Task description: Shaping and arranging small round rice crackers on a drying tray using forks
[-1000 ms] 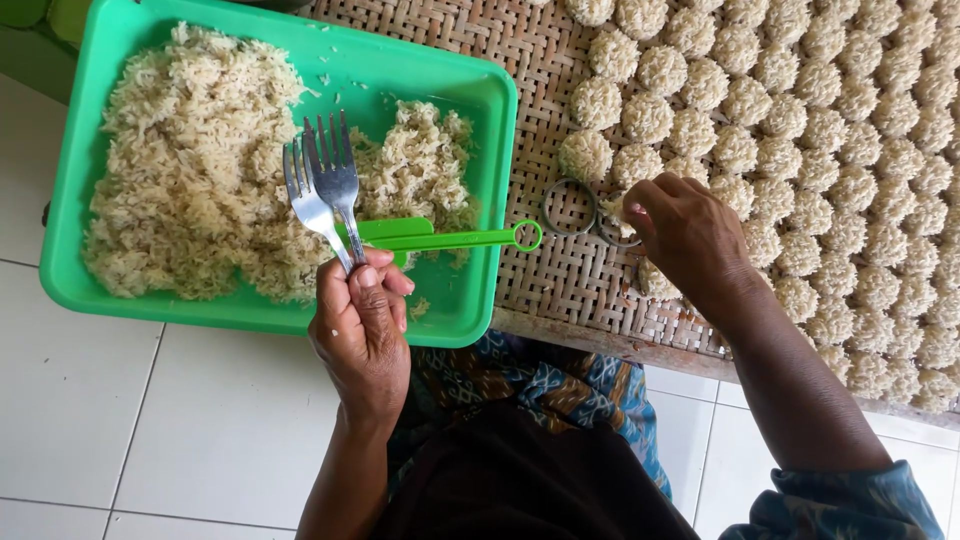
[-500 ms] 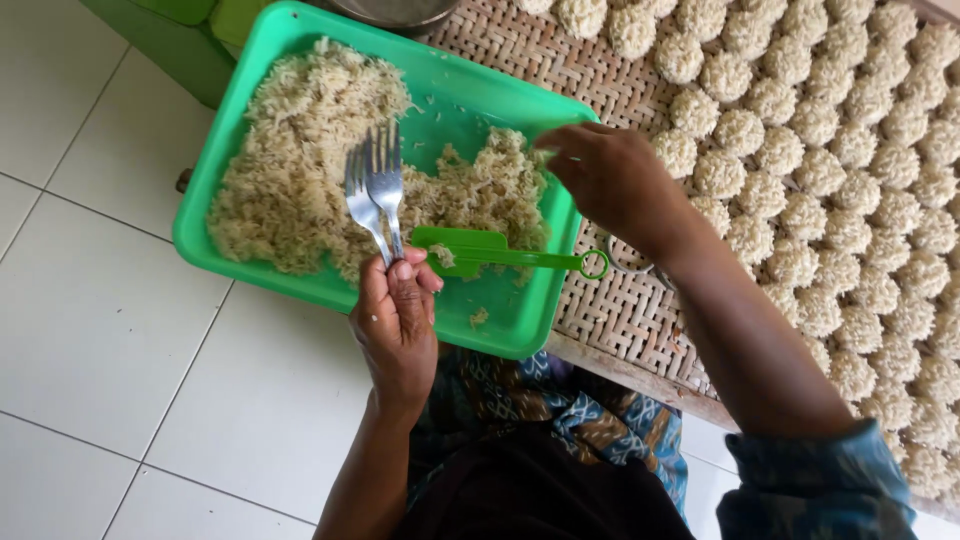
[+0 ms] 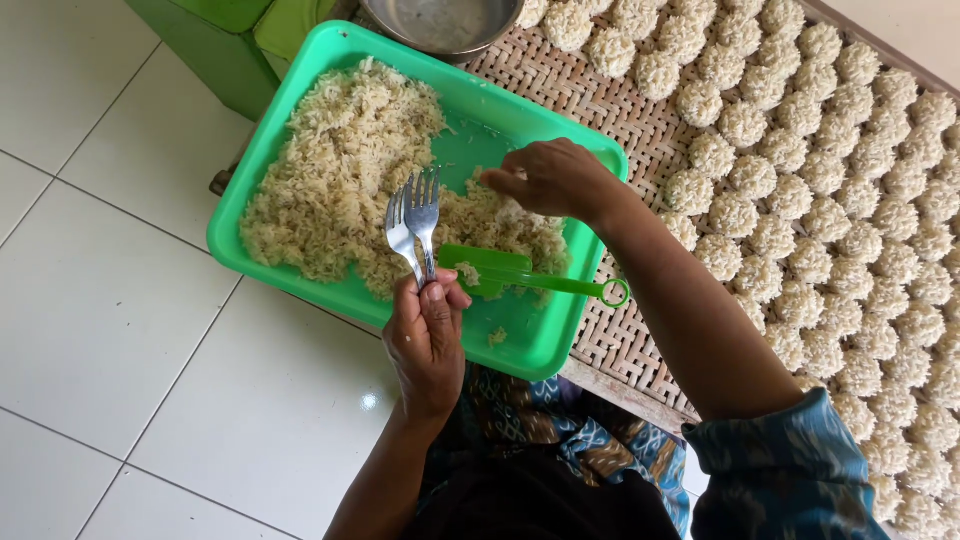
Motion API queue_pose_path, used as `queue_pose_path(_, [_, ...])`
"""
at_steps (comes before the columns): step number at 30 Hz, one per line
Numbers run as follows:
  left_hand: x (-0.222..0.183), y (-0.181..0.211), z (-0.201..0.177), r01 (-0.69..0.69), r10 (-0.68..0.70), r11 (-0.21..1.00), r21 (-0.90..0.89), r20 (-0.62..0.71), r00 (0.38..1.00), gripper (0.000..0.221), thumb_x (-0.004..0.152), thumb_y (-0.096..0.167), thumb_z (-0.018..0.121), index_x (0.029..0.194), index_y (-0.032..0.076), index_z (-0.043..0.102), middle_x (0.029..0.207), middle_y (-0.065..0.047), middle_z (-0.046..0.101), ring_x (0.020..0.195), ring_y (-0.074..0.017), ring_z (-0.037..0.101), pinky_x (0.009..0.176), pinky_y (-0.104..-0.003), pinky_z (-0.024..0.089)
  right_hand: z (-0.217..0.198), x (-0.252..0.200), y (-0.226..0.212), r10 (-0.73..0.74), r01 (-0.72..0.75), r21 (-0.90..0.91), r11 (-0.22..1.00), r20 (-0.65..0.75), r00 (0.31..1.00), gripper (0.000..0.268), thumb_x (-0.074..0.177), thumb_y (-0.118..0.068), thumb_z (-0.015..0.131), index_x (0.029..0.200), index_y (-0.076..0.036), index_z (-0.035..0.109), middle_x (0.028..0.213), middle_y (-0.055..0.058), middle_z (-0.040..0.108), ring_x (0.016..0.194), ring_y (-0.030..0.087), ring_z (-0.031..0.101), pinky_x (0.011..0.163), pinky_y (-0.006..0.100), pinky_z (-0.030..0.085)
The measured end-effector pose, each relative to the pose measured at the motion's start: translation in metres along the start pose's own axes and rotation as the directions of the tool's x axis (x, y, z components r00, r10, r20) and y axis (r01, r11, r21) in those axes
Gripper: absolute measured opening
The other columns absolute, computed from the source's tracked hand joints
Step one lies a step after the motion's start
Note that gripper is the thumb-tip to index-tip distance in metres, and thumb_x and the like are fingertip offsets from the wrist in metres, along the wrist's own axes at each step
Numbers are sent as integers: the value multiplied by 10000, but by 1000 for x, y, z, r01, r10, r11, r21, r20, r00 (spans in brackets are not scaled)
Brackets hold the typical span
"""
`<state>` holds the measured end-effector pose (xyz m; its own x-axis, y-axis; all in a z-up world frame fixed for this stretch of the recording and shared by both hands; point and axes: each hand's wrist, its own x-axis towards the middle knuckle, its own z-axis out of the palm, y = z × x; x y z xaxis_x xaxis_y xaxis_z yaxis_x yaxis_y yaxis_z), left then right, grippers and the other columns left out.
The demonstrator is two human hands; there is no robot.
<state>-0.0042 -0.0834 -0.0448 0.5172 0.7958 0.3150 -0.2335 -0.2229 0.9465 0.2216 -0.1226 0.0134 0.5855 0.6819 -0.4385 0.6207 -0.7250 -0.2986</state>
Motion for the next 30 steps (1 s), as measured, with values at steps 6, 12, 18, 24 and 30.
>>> queue_pose_path(6, [0,-1,1,-14,14,1000,-14,19,1000,290,1091,150,377,1026,29,634,665,-77,666,387,-165,540,346,-271,441,5,-8,0,-106,109,-271,956,25,994,370,880,-483,629,1198,-305,691,1168,87,716,1086,438,668,890,624,540])
queue_pose_path(12, [0,0,-1,-20,20,1000,-5,41,999,282,1090,136,370,1023,22,618,672,-80,664,386,-159,524,352,-272,434,10,-7,40,-148,103,-315,943,-125,981,459,857,-209,597,1308,-237,684,981,92,734,803,314,696,627,367,528])
queue_pose_path(18, [-2,1,2,-29,30,999,-14,60,998,269,1090,132,379,1021,22,615,679,-82,663,392,-157,520,364,-271,431,8,-22,35,-160,130,-278,952,-91,983,401,886,-347,673,1245,-171,695,1110,137,732,980,444,701,781,579,560])
queue_pose_path(24, [-3,2,-1,-32,31,999,3,70,997,272,1088,130,373,1025,35,620,678,-69,669,387,-152,524,363,-266,428,6,-12,59,-160,159,-37,987,-16,987,409,892,-185,671,1301,-176,669,1119,192,704,934,426,704,773,507,593])
queue_pose_path(30, [-3,2,2,-30,31,999,-27,59,998,273,1090,130,386,1025,28,631,677,-81,674,384,-167,516,367,-282,439,-55,-67,24,-32,-23,469,883,109,994,249,968,-56,580,1211,0,585,1201,281,613,1040,429,635,843,451,573])
